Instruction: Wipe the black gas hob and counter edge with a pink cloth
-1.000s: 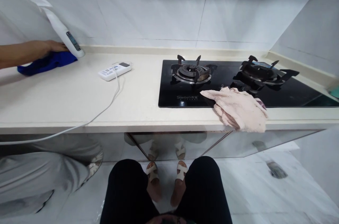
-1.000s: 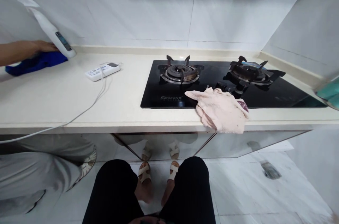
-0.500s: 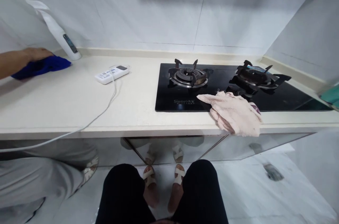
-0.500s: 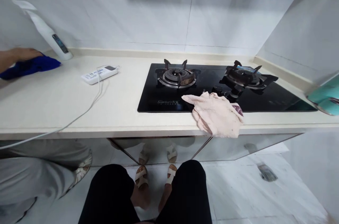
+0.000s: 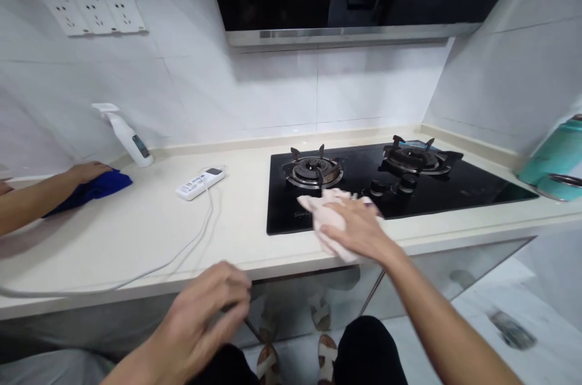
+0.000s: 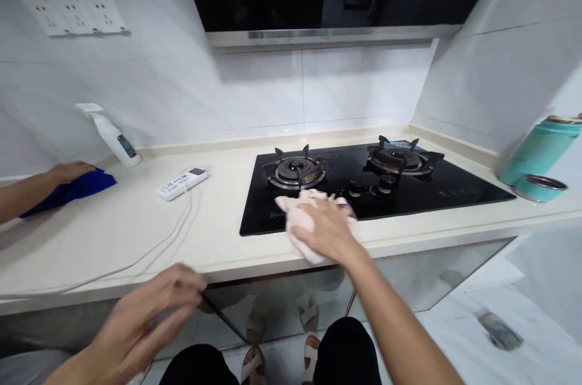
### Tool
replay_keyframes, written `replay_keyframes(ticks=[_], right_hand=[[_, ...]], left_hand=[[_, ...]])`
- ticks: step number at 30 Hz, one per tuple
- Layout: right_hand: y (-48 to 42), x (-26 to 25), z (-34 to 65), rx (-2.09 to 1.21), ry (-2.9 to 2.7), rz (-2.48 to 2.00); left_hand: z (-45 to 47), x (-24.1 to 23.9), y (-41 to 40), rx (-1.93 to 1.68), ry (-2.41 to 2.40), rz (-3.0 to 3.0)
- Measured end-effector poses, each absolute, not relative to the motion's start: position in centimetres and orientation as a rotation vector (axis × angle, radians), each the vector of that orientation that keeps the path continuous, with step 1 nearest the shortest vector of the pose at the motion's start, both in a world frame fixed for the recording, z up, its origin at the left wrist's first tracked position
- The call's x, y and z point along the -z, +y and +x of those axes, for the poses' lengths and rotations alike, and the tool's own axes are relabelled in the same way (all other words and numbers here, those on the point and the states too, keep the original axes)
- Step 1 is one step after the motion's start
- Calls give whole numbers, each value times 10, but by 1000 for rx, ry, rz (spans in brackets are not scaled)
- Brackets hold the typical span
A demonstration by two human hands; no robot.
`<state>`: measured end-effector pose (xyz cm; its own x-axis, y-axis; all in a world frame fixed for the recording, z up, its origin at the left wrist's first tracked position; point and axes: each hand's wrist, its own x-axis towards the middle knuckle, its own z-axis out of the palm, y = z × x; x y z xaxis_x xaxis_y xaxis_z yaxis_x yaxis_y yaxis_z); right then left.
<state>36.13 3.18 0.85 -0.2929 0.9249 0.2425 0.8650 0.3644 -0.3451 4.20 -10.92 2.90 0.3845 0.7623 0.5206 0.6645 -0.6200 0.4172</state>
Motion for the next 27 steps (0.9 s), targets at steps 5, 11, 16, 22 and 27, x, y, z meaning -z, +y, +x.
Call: replay_keyframes(ticks=[5, 11, 16, 22, 27], right_hand=[[17, -24, 251, -401, -2444, -1191], [17, -18, 219, -386, -2547, -856], [14, -17, 297, -413, -2397, -1060], [18, 8, 465, -201, -2026, -1590], [6, 12, 575, -12, -1634, -2074]], left_hand=[[31, -25, -15, -1325, 1500, 2259], [27, -37, 55, -1207, 1758, 1927], [24, -39, 79, -1099, 1741, 1935], [26, -32, 99, -1086, 1732, 1910], [34, -29, 125, -1137, 1761, 1870]])
